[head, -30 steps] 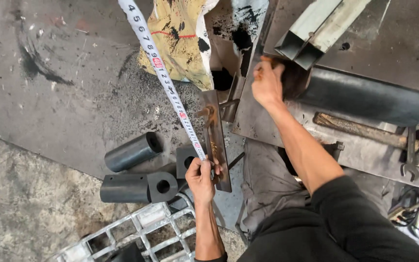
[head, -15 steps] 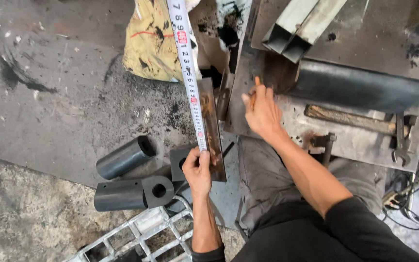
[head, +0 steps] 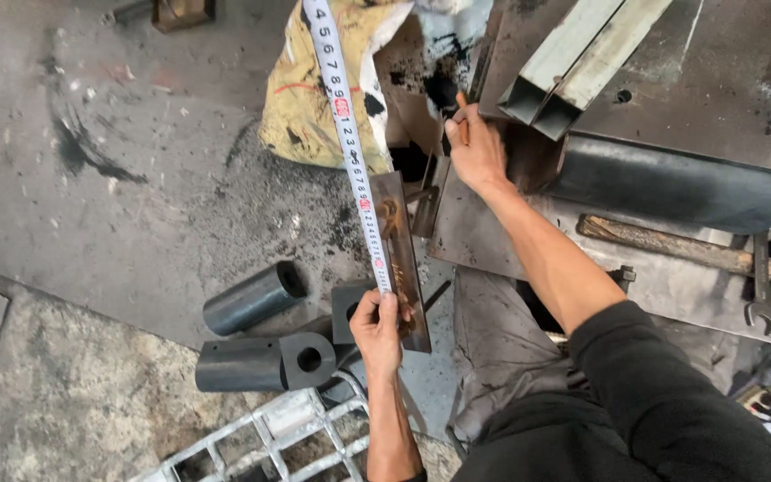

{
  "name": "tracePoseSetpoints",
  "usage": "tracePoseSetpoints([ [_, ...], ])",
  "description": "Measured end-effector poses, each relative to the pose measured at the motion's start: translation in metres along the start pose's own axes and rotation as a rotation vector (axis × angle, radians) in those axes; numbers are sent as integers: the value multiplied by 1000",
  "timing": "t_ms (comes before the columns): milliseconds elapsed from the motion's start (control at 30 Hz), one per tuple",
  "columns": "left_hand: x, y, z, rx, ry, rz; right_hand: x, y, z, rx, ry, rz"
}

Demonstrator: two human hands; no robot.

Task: Measuring and drilling holes in thick plastic industrial pipe segments using a magnetic drill press and hand tools.

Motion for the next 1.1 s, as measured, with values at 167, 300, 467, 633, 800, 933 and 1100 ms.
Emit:
tracePoseSetpoints([
  [167,-1,5,-6,-28,33,25,17,-50,-1,-299,119,132],
  [300,-11,18,-19,-14,77,26,13,-62,13,205,34,-65],
  [467,-32,41,-33,-72,148,89,6,-90,-36,-62,254,23],
  [633,-65,69,-47,-10,190,121,-13,-47,-28,40,1078,187],
  [800,-76,77,-59,67,229,123,50,-147,-70,120,899,195],
  [933,-93,78,-75,13,245,128,78,-218,-140,-137,872,231],
  [1100,-93,67,-79,-66,212,113,100,-251,-179,-78,1022,229],
])
Point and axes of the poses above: each hand's wrist, its own y-axis towards the middle knuckle, its own x-axis out of the back of the hand, z = x × y, the point moved 8 cm from there along y, towards the middle knuckle, and after that the axes turned 7 degrees about z, right-handed, at the moved point
